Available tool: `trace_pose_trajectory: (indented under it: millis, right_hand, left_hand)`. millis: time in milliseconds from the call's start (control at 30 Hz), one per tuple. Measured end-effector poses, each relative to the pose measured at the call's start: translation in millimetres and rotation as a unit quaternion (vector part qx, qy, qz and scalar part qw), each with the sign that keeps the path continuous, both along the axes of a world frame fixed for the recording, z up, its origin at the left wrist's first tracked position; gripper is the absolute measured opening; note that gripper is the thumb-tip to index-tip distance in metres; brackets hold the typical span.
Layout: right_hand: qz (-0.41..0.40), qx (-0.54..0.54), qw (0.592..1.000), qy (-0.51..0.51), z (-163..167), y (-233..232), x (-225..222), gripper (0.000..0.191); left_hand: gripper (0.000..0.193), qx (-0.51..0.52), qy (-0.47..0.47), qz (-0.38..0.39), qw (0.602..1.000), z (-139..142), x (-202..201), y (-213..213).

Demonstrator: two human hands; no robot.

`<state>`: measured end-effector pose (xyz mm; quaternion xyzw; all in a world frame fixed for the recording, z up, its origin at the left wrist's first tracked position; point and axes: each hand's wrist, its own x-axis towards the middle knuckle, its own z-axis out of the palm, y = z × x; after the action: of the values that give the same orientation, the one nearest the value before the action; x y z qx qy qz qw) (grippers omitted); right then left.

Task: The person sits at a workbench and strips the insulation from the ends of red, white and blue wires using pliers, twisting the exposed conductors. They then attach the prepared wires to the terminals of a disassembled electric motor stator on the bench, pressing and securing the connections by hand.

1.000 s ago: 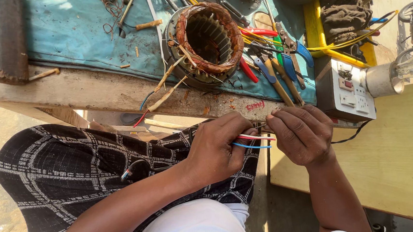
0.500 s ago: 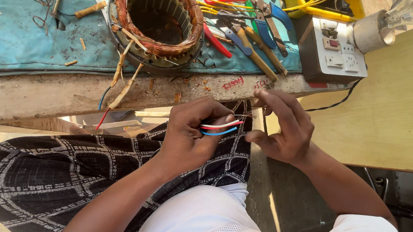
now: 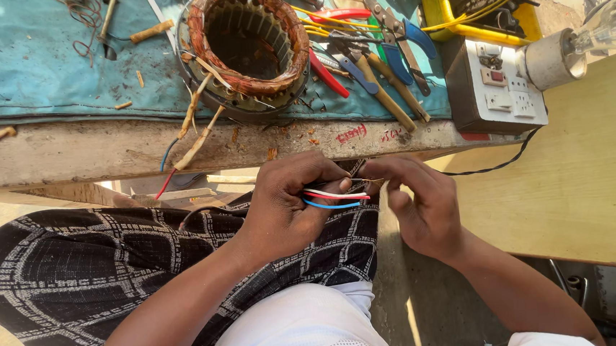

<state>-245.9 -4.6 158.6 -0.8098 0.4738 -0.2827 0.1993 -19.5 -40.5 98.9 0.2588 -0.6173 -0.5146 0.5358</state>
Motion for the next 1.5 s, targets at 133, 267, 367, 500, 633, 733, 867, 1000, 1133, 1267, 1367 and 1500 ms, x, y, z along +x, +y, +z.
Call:
trace_pose_trajectory:
  millis: [133,267,367,500,633,733,867,1000,1133,1267,1367,1500]
  right_hand:
    - [0.092,-0.398,0.873,0.268,-1,-12,-6,0.027]
    - [-0.007,-0.161,0.977,0.139,-10,-11,-1,0.016]
    - [-0.094,0.049,0.994,-0.022,-29,-22,10,0.019]
    - [-0.149,0.058,0.984,-0.075,-26,-20,10,0.036]
    - [0.061,-0.332,0.913,0.231,-7,-23,12,0.02]
    - [0.021,-0.213,0.964,0.16,1,-15,20,0.018]
    - [-0.012,-0.091,0.992,0.082,8,-4,22,0.033]
    - [0.06,-0.289,0.934,0.2,14,-13,14,0.027]
    - [0.074,-0.282,0.931,0.221,8,-16,13,0.019]
    - [-0.047,0.052,0.996,-0.051,-3,-7,11,0.015]
    - [-0.037,0.015,0.998,-0.04,-7,-9,2,0.015]
    - [0.087,-0.317,0.916,0.23,-9,-12,-11,0.016]
  left_hand:
    - [0.01,0.015,0.005,-0.007,1.0,-2,1,-3]
    - [0.009,-0.005,-0.007,0.009,1.0,-1,5,-4]
    - [0.007,-0.019,-0.005,0.033,0.999,1,7,-6]
    - [0.009,0.004,-0.02,0.034,0.999,1,12,-6]
    - [0.01,-0.009,-0.026,0.023,0.999,1,10,-6]
    - [0.005,-0.038,-0.002,0.027,0.999,0,6,-5]
    - [0.012,-0.022,0.011,0.003,1.0,-3,8,-3]
    - [0.006,0.008,0.002,0.0,1.0,1,11,-5]
    - [0.005,0.011,-0.006,-0.011,1.0,6,10,-6]
    - [0.006,0.001,-0.004,-0.01,1.0,5,9,-6]
    - [0.006,0.015,-0.006,-0.011,1.0,4,9,-7]
    - [0.007,0.036,-0.022,-0.028,0.999,5,7,-6]
